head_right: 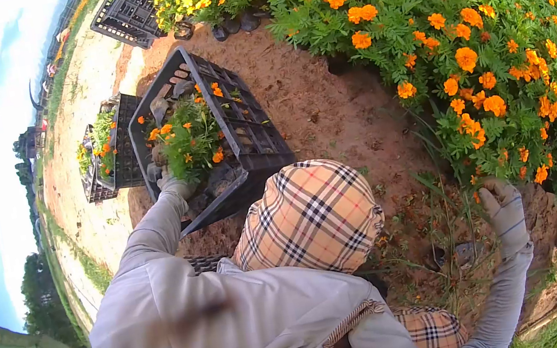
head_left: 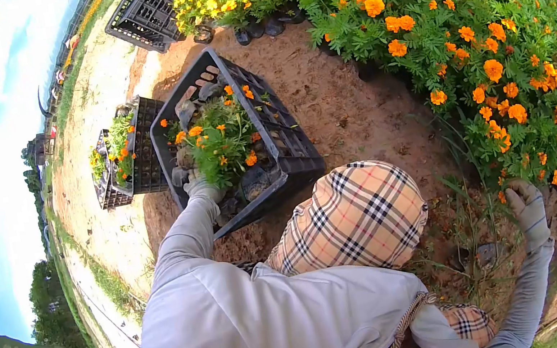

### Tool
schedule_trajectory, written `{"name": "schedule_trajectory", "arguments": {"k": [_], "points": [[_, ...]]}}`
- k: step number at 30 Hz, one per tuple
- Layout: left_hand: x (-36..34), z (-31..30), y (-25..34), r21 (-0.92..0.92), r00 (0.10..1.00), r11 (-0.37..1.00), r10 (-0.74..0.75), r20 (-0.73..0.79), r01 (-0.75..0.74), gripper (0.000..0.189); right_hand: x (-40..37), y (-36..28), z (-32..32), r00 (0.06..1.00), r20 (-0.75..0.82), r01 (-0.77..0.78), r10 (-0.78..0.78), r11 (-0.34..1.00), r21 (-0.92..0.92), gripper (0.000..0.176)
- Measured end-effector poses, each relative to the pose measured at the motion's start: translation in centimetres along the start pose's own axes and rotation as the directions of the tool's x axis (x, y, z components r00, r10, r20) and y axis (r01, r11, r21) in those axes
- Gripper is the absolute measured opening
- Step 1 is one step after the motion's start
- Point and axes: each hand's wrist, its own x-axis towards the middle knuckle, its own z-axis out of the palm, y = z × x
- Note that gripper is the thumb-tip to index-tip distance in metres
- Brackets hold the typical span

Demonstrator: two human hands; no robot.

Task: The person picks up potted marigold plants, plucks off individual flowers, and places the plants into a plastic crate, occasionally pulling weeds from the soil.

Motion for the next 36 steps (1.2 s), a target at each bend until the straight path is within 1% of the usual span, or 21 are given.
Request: {"name": "schedule_trajectory", "arguments": {"k": [2,3,4,5,6,9,10,11,13,18,21,22,24,25,26,27,28,30,32,34,36], "points": [[-0.2,-1.2,2.1,-0.034,0.991,0.994,-0.096,0.093,0.099,0.074,0.0,-0.6,0.7,0.989,0.122,-0.115,0.082,0.949,0.295,0.018],[-0.8,-2.6,2.2,-0.013,0.992,1.0,0.024,0.122,-0.023,0.086,-0.8,-0.7,0.5,0.978,0.162,-0.189,0.131,0.887,0.422,0.021],[-3.9,-7.2,3.9,0.051,0.996,0.998,0.041,0.081,-0.045,0.09,-1.5,0.1,-0.1,0.956,0.226,-0.272,0.187,0.853,0.445,0.024],[-5.2,-8.0,4.2,-0.126,0.997,0.991,-0.053,-0.062,0.045,0.087,-2.3,1.2,-0.7,0.929,0.273,-0.358,0.251,0.803,0.476,0.027],[-5.3,-6.9,4.0,-0.302,0.967,0.951,-0.007,-0.255,-0.072,0.085,-3.1,2.1,-1.3,0.918,0.309,-0.359,0.25,0.854,0.375,0.027],[-2.2,0.7,3.8,-0.017,0.952,0.992,0.115,-0.285,-0.125,0.069,-4.6,3.3,-2.8,0.813,0.406,-0.433,0.418,0.9,-0.061,0.034],[-1.9,-0.3,5.4,0.159,0.988,0.98,0.13,-0.079,-0.116,0.066,-5.3,6.6,-2.1,0.793,0.368,-0.463,0.485,0.873,-0.152,0.045],[0.8,1.7,4.4,0.148,0.971,0.973,0.197,-0.139,-0.176,0.061,-5.8,11.7,-0.4,0.841,0.294,-0.34,0.454,0.867,-0.365,0.037],[3.2,0.5,4.8,0.151,0.971,0.967,0.222,-0.092,-0.207,0.062,-5.7,11.0,-0.9,0.756,0.166,-0.539,0.633,0.747,-0.39,0.037],[6.1,-7.4,5.4,0.407,0.921,0.836,0.269,0.282,-0.369,0.066,-3.0,17.8,0.3,0.714,-0.399,-0.623,0.575,0.782,0.011,0.034],[5.1,-15.5,6.9,0.544,0.76,0.584,0.209,0.616,-0.602,0.068,0.6,17.6,-0.3,0.649,-0.408,-0.694,0.642,0.719,0.029,0.041],[4.0,-18.6,8.4,0.542,0.758,0.568,0.252,0.602,-0.619,0.068,1.0,17.3,-0.4,0.601,-0.459,-0.711,0.654,0.7,0.067,0.048],[0.2,-25.4,13.9,0.233,0.867,0.836,0.487,0.104,-0.497,0.031,1.9,16.8,-0.2,0.516,-0.543,-0.729,0.662,0.673,0.127,0.063],[-6.4,-29.5,19.2,-0.149,0.826,0.813,0.56,-0.067,-0.563,0.032,2.6,16.9,-0.2,0.483,-0.578,-0.732,0.658,0.666,0.146,0.07],[-3.0,-28.1,20.8,-0.485,0.707,0.549,0.665,-0.24,-0.681,0.035,3.5,17.2,-0.4,0.519,-0.547,-0.693,0.657,0.698,0.18,0.076],[-7.3,-30.3,24.6,-0.281,0.557,0.483,0.753,-0.35,-0.829,0.035,5.3,18.8,0.3,0.526,-0.547,-0.667,0.651,0.715,0.21,0.078],[-14.4,-33.1,28.1,0.12,0.212,0.303,0.85,-0.482,-0.945,0.039,6.2,19.6,0.3,0.568,-0.433,-0.634,0.7,0.707,0.312,0.079],[-23.6,-34.9,32.2,0.055,0.037,0.074,0.868,-0.496,-0.996,0.044,6.2,18.2,-0.3,0.556,-0.303,-0.688,0.774,0.634,0.355,0.079],[-27.7,-35.0,33.1,-0.192,0.027,-0.03,0.959,-0.284,-0.981,0.047,5.1,16.5,-1.6,0.564,-0.313,-0.727,0.764,0.639,0.252,0.077],[-27.9,-33.9,34.4,-0.173,-0.04,-0.078,0.976,-0.214,-0.982,0.049,5.6,17.1,-1.7,0.552,-0.347,-0.759,0.758,0.629,0.169,0.067],[-27.2,-32.1,36.2,-0.15,-0.113,-0.134,0.984,-0.141,-0.98,0.051,9.4,22.4,0.0,0.483,-0.406,-0.651,0.776,0.628,0.427,0.058]]}}
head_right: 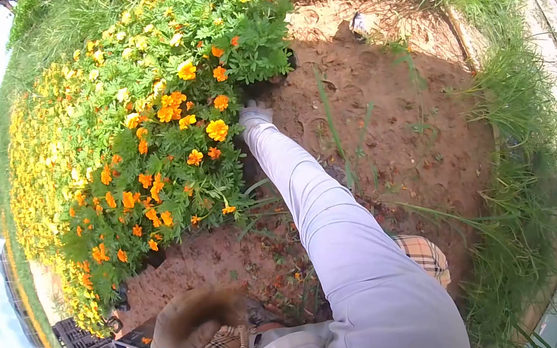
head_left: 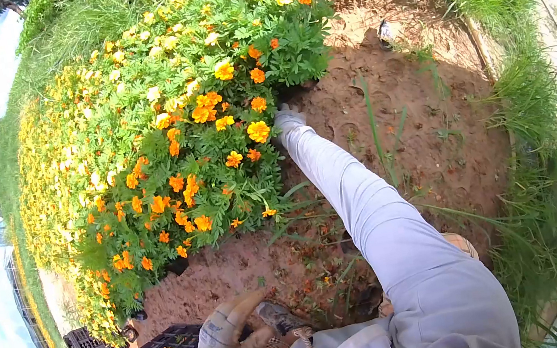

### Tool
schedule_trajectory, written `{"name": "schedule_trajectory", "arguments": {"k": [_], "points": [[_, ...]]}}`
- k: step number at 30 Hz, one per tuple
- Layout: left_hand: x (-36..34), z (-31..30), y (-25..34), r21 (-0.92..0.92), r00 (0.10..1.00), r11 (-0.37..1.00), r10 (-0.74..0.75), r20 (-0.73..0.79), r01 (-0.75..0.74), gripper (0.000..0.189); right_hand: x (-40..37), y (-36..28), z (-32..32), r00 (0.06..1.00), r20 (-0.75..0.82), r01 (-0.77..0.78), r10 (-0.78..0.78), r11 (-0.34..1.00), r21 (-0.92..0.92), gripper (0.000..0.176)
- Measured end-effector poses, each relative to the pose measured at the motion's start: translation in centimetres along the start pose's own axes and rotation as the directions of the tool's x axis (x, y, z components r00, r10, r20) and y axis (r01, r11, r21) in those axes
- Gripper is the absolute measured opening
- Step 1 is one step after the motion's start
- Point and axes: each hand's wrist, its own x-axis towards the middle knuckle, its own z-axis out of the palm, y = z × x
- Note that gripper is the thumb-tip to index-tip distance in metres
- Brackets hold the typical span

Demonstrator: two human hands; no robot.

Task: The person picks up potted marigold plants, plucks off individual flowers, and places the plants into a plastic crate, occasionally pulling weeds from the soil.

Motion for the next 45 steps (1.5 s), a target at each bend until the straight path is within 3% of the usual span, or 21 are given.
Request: {"name": "schedule_trajectory", "arguments": {"k": [2,5,6,9,10,13,16,18,19,21,23,25,27,28,32,35,38,42,43,45], "points": [[1.0,1.7,-1.1,0.007,0.995,0.999,0.051,0.081,-0.051,0.053,0.7,-0.4,1.2,0.982,-0.183,-0.038,0.054,0.995,0.09,0.044],[0.7,2.6,-2.4,-0.025,0.995,0.999,0.03,0.1,-0.027,0.052,-1.1,-0.4,-1.2,0.977,-0.128,-0.13,0.172,0.949,0.288,0.043],[0.7,3.0,-2.8,-0.024,0.994,0.999,0.031,0.101,-0.029,0.052,-1.1,0.1,-0.9,0.97,-0.181,-0.09,0.161,0.934,0.346,0.043],[0.5,3.7,-3.8,0.045,0.991,0.996,0.071,0.113,-0.076,0.053,3.7,3.7,3.3,0.987,-0.021,0.146,-0.159,0.836,0.529,0.044],[0.7,3.8,-3.7,0.067,0.988,0.993,0.089,0.124,-0.097,0.053,3.4,4.0,3.3,0.986,-0.051,0.159,-0.159,0.803,0.574,0.045],[1.8,3.3,-2.2,0.076,0.985,0.994,0.06,0.162,-0.074,0.053,3.0,5.6,2.4,0.987,-0.159,0.134,-0.018,0.637,0.759,0.048],[2.4,3.4,-2.4,0.099,0.969,0.993,0.039,0.245,-0.065,0.052,2.7,8.6,0.0,0.963,-0.205,0.145,0.175,0.306,0.941,0.051],[2.6,3.5,-2.4,0.074,0.962,0.995,0.04,0.269,-0.062,0.052,2.6,10.4,-2.2,0.94,-0.181,0.131,0.288,0.185,0.974,0.053],[2.6,3.4,-2.3,0.055,0.961,0.997,0.037,0.273,-0.054,0.052,-1.5,8.5,-7.5,0.935,0.151,-0.206,0.32,0.147,0.967,0.062],[2.6,3.2,-2.0,0.012,0.961,1.0,0.022,0.277,-0.026,0.052,0.1,8.5,-8.7,0.877,-0.316,-0.039,0.363,0.708,0.705,0.05],[2.3,3.2,-1.9,-0.033,0.96,0.999,-0.001,0.28,0.011,0.052,5.8,8.6,-7.9,0.891,-0.441,-0.027,0.106,0.983,0.181,0.053],[1.9,3.2,-1.8,-0.08,0.959,0.995,-0.027,0.282,0.052,0.052,8.8,7.8,-7.2,0.879,-0.445,0.101,-0.169,0.98,-0.171,0.058],[1.6,3.3,-1.5,-0.134,0.957,0.985,-0.063,0.285,0.105,0.052,10.0,5.9,-7.0,0.804,-0.427,0.321,-0.413,0.907,-0.273,0.066],[1.5,3.2,-1.3,-0.166,0.953,0.977,-0.082,0.291,0.134,0.052,10.2,5.0,-6.9,0.796,-0.391,0.362,-0.462,0.881,-0.304,0.065],[1.4,3.6,-0.5,-0.262,0.93,0.937,-0.135,0.341,0.232,0.053,9.4,4.9,-6.5,0.804,-0.397,0.417,-0.442,0.896,-0.152,0.062],[2.8,4.4,0.6,-0.253,0.912,0.943,-0.102,0.398,0.216,0.053,8.1,7.7,-7.0,0.787,-0.514,0.434,-0.341,0.898,0.069,0.06],[5.5,8.2,-2.1,-0.029,0.91,0.99,0.14,0.391,-0.14,0.051,7.7,12.7,-8.8,0.751,-0.65,0.421,-0.113,0.84,0.341,0.059],[16.6,13.8,-2.4,0.094,0.918,0.983,0.109,0.38,-0.156,0.043,4.8,16.7,-13.5,0.735,-0.64,0.423,0.225,0.585,0.692,0.059],[20.4,16.3,-3.1,0.21,0.923,0.972,0.013,0.385,-0.101,0.042,2.9,16.4,-15.5,0.74,-0.607,0.421,0.288,0.506,0.753,0.06],[26.4,18.7,-3.0,0.526,0.954,0.842,-0.053,0.295,-0.116,0.041,1.5,15.7,-18.4,0.783,-0.562,0.373,0.265,0.524,0.766,0.065]]}}
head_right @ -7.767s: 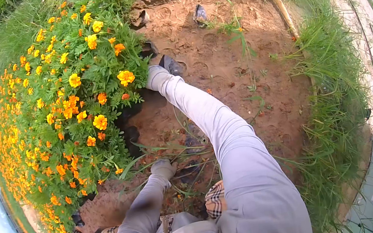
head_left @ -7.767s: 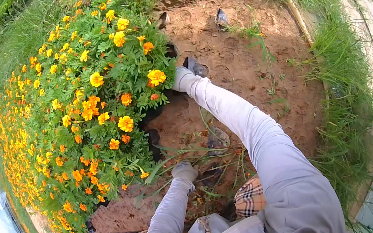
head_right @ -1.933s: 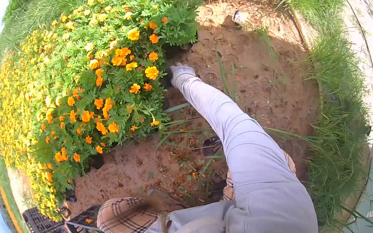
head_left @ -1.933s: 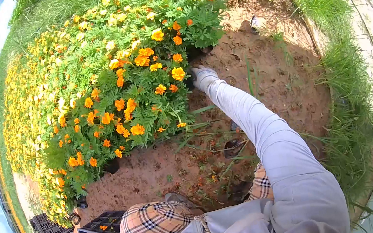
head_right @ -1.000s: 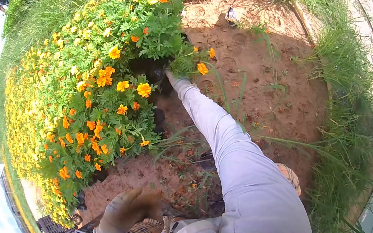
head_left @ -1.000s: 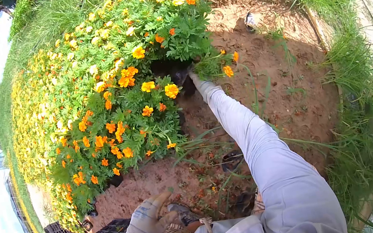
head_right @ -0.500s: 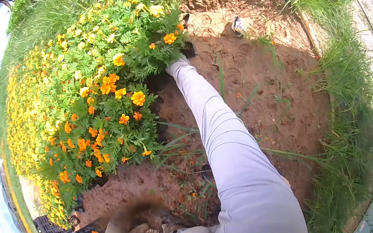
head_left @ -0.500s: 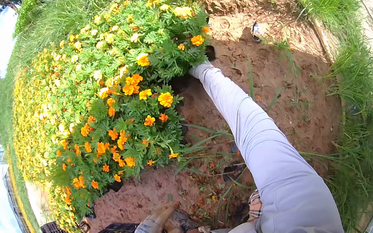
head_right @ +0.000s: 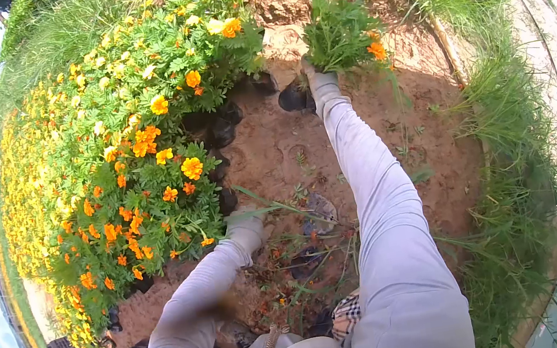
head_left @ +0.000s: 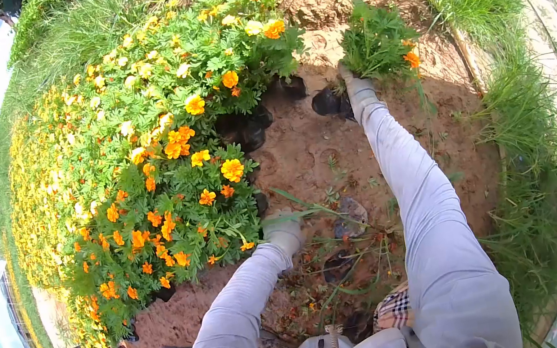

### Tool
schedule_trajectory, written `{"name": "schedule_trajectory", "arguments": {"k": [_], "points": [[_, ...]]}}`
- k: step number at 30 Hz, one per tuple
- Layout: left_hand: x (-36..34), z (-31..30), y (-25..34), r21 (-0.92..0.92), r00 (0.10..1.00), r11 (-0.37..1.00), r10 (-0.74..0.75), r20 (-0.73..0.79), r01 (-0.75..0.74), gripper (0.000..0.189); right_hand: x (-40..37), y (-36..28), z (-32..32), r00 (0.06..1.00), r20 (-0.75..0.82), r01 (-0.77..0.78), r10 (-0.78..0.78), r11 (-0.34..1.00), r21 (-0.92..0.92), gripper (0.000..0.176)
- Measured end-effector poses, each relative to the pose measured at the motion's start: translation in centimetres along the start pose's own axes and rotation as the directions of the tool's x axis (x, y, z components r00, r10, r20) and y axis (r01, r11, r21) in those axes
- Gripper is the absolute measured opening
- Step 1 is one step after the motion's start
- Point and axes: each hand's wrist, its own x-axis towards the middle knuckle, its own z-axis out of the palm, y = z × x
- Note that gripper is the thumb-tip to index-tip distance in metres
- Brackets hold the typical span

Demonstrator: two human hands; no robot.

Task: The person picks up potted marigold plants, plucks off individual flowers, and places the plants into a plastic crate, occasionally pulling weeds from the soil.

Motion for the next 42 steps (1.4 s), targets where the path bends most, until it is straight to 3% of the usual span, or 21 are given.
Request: {"name": "schedule_trajectory", "arguments": {"k": [2,3,4,6,10,13,16,17,20,21,24,25,26,28,29,30,32,34,36,39,42], "points": [[4.9,3.3,-0.4,-0.032,0.978,0.982,-0.181,0.102,0.185,0.035,-0.5,-2.6,0.6,0.996,0.067,-0.06,0.067,0.993,-0.098,0.067],[6.3,3.7,0.1,0.005,0.959,0.972,-0.231,0.167,0.233,0.033,-0.3,-3.0,1.7,0.991,0.128,0.0,0.046,0.94,-0.342,0.063],[7.6,3.9,0.5,0.049,0.932,0.96,-0.281,0.231,0.277,0.031,0.0,-3.3,2.9,0.982,0.188,0.085,0.026,0.826,-0.557,0.061],[8.4,4.6,0.5,0.084,0.901,0.946,-0.325,0.288,0.314,0.029,2.9,-0.6,6.6,0.942,0.322,0.259,0.1,0.394,-0.882,0.06],[8.2,4.5,0.1,0.034,0.926,0.95,-0.311,0.215,0.311,0.027,3.1,0.0,12.7,0.8,0.594,0.54,0.085,0.331,-0.774,0.048],[7.9,3.1,0.2,0.039,0.921,0.955,-0.295,0.255,0.295,0.027,3.3,-2.0,16.8,0.786,0.488,0.345,0.379,0.386,-0.856,0.045],[9.2,4.8,-0.2,0.015,0.9,0.944,-0.319,0.297,0.33,0.036,0.3,-6.2,17.8,0.842,0.451,0.404,0.297,0.207,-0.891,0.057],[9.5,5.6,-0.3,0.004,0.892,0.937,-0.334,0.304,0.349,0.043,0.0,-4.7,18.4,0.866,0.471,0.451,0.169,0.142,-0.881,0.071],[9.3,7.1,-0.5,-0.011,0.931,0.946,-0.318,0.178,0.325,0.04,0.9,-1.6,20.8,0.859,0.437,0.439,0.268,0.054,-0.897,0.075],[9.5,7.4,-0.4,-0.023,0.919,0.937,-0.338,0.206,0.349,0.039,0.9,-0.9,21.1,0.914,0.373,0.363,0.16,0.086,-0.928,0.064],[9.9,7.4,-0.6,-0.05,0.896,0.92,-0.366,0.251,0.389,0.035,1.3,-2.8,20.7,0.904,0.246,0.144,0.35,0.293,-0.945,0.052],[9.9,7.4,-0.7,-0.055,0.902,0.924,-0.356,0.246,0.379,0.034,1.3,-2.3,20.2,0.931,0.282,0.168,0.232,0.414,-0.895,0.049],[9.7,7.3,-0.6,-0.062,0.906,0.927,-0.346,0.241,0.371,0.032,0.9,-1.8,19.9,0.948,0.275,0.195,0.162,0.388,-0.901,0.04],[9.3,6.5,-0.5,-0.055,0.908,0.926,-0.353,0.226,0.373,0.032,2.0,-0.8,18.8,0.904,0.389,0.269,0.178,0.473,-0.839,0.049],[9.3,5.9,-0.4,-0.057,0.912,0.927,-0.352,0.212,0.371,0.032,3.9,1.6,18.3,0.838,0.535,0.481,0.106,0.32,-0.817,0.058],[9.5,5.5,-0.5,-0.068,0.898,0.921,-0.355,0.261,0.384,0.032,3.5,1.3,16.7,0.877,0.479,0.412,0.042,0.449,-0.793,0.048],[9.6,5.2,-0.7,-0.081,0.867,0.916,-0.341,0.363,0.394,0.033,2.5,0.4,12.4,0.974,0.179,0.003,0.142,0.774,-0.634,0.042],[9.4,5.1,-0.7,-0.088,0.878,0.913,-0.351,0.325,0.398,0.036,0.6,0.8,7.3,0.967,0.219,-0.015,0.129,0.889,-0.457,0.038],[9.1,5.5,-0.8,-0.115,0.899,0.916,-0.342,0.275,0.384,0.037,-2.1,1.0,2.8,0.957,0.285,0.084,0.057,0.884,-0.459,0.032],[6.8,3.3,-0.5,-0.127,0.934,0.942,-0.277,0.226,0.31,0.048,-6.5,-4.8,-2.9,0.827,0.555,0.475,-0.092,0.642,-0.602,0.031],[5.5,2.3,-1.8,-0.338,0.987,0.928,-0.135,0.086,0.157,0.063,-9.2,-4.5,-5.3,0.912,0.397,0.286,-0.098,0.847,-0.447,0.026]]}}
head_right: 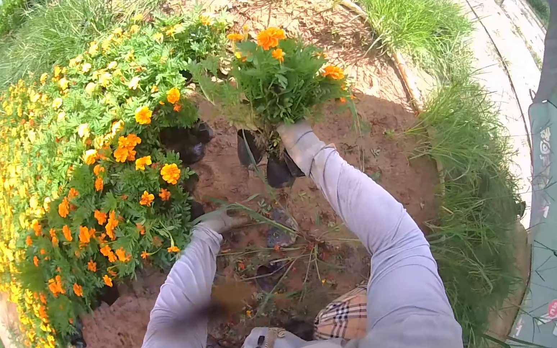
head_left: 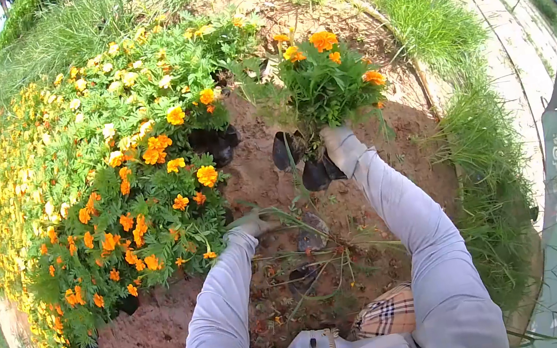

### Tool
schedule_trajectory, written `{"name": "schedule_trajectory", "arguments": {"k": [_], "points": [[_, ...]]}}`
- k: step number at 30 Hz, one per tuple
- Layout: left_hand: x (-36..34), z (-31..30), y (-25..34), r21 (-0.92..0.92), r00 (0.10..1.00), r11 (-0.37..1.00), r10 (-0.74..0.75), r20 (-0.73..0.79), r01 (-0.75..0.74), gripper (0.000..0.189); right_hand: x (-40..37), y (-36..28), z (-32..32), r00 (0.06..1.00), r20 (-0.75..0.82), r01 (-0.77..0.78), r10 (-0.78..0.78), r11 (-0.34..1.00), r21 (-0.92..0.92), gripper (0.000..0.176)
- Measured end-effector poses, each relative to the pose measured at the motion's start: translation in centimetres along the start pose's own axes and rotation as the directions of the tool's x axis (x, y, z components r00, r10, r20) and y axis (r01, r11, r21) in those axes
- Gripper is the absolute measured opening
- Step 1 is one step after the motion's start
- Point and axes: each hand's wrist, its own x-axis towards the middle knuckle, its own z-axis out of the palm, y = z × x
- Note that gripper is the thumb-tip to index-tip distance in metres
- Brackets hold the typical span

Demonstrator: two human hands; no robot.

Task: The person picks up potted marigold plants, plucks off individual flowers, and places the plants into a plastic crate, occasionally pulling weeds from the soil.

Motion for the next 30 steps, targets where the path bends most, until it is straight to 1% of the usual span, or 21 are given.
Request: {"name": "schedule_trajectory", "arguments": {"k": [1,2,3,4,6,7,10,11,14,15,17,19,21,23,24,25,26,27,28,29,30], "points": [[0.0,-0.1,-0.2,-0.185,0.98,0.977,0.075,-0.184,-0.11,0.067,-1.1,-0.5,-0.4,1.0,-0.017,-0.022,0.023,0.998,0.06,0.026],[-0.3,-0.3,0.5,-0.262,0.867,0.921,0.134,-0.481,-0.287,0.072,-2.9,-3.0,-1.2,0.999,0.016,-0.03,0.029,0.998,0.057,0.028],[-0.5,-0.9,1.8,-0.232,0.658,0.842,0.179,-0.732,-0.487,0.077,-4.7,-5.7,-1.7,0.998,0.054,-0.042,0.039,0.998,0.056,0.03],[-0.8,-1.6,3.3,-0.113,0.414,0.774,0.204,-0.887,-0.623,0.083,-6.1,-7.3,-1.5,0.994,0.096,-0.05,0.045,0.997,0.054,0.032],[-4.6,-5.4,7.4,-0.357,0.705,0.688,0.32,-0.633,-0.632,0.066,-7.4,-7.2,0.8,0.985,0.139,0.122,-0.101,0.981,-0.154,0.036],[-5.6,-6.2,8.5,-0.476,0.796,0.65,0.382,-0.47,-0.593,0.059,-8.1,-7.9,1.6,0.969,0.174,0.214,-0.174,0.944,-0.251,0.038],[-4.1,-4.2,7.9,0.043,0.753,0.799,0.581,-0.309,-0.599,0.056,-10.3,-9.6,2.8,0.902,0.392,0.373,-0.178,0.778,-0.506,0.04],[-4.2,-3.6,7.3,0.055,0.746,0.794,0.589,-0.309,-0.605,0.055,-10.9,-9.4,3.7,0.936,0.313,0.253,-0.16,0.924,-0.285,0.04],[-4.5,-1.6,5.6,-0.245,0.756,0.739,0.502,-0.421,-0.627,0.052,-12.2,-11.7,3.4,0.825,0.554,0.179,0.117,0.873,-0.453,0.04],[-4.6,-0.7,5.3,-0.397,0.766,0.67,0.441,-0.467,-0.627,0.051,-13.3,-13.7,2.1,0.826,0.558,0.155,0.077,0.922,-0.356,0.035],[-4.9,1.3,5.3,-0.628,0.779,0.463,0.325,-0.536,-0.625,0.049,-13.7,-14.3,1.4,0.713,0.664,0.49,-0.226,0.838,-0.241,0.035],[-5.2,2.8,5.3,-0.751,0.787,0.239,0.221,-0.576,-0.616,0.047,-14.1,-13.8,0.7,0.587,0.693,0.658,-0.419,0.746,-0.106,0.036],[-4.9,3.2,5.3,-0.791,0.789,0.07,0.16,-0.593,-0.608,0.046,-14.3,-12.8,-0.5,0.531,0.656,0.696,-0.536,0.718,0.022,0.038],[-4.7,2.6,4.7,-0.8,0.789,-0.073,0.132,-0.6,-0.596,0.044,-10.5,-10.0,-1.0,0.479,0.818,0.622,-0.32,0.78,-0.059,0.04],[-4.8,2.3,4.0,-0.803,0.792,-0.13,0.137,-0.595,-0.582,0.043,-10.9,-17.5,-4.4,0.55,0.83,0.704,-0.091,0.585,-0.402,0.038],[-5.0,2.0,3.2,-0.808,0.795,-0.2,0.157,-0.585,-0.555,0.042,-9.3,-18.1,-5.5,0.699,0.697,0.569,0.156,0.47,-0.675,0.035],[-5.1,1.8,2.5,-0.817,0.811,-0.308,0.186,-0.554,-0.488,0.042,-9.4,-19.3,-8.1,0.812,0.579,0.441,-0.071,0.724,-0.53,0.03],[-5.4,1.6,2.1,-0.811,0.821,-0.418,0.221,-0.527,-0.408,0.041,-9.2,-19.2,-9.2,0.873,0.374,0.437,-0.313,0.842,-0.315,0.025],[-6.9,0.5,2.6,-0.736,0.836,-0.649,0.285,-0.469,-0.192,0.042,-9.6,-20.2,-9.7,0.867,0.322,0.458,-0.38,0.863,-0.215,0.024],[-6.2,0.9,2.5,-0.779,0.841,-0.606,0.327,-0.431,-0.164,0.053,-10.3,-21.6,-10.5,0.861,0.26,0.478,-0.438,0.871,-0.114,0.024],[-5.9,1.6,2.1,-0.787,0.829,-0.594,0.349,-0.438,-0.166,0.053,-11.0,-22.7,-11.1,0.853,0.193,0.496,-0.485,0.868,-0.014,0.023]]}}
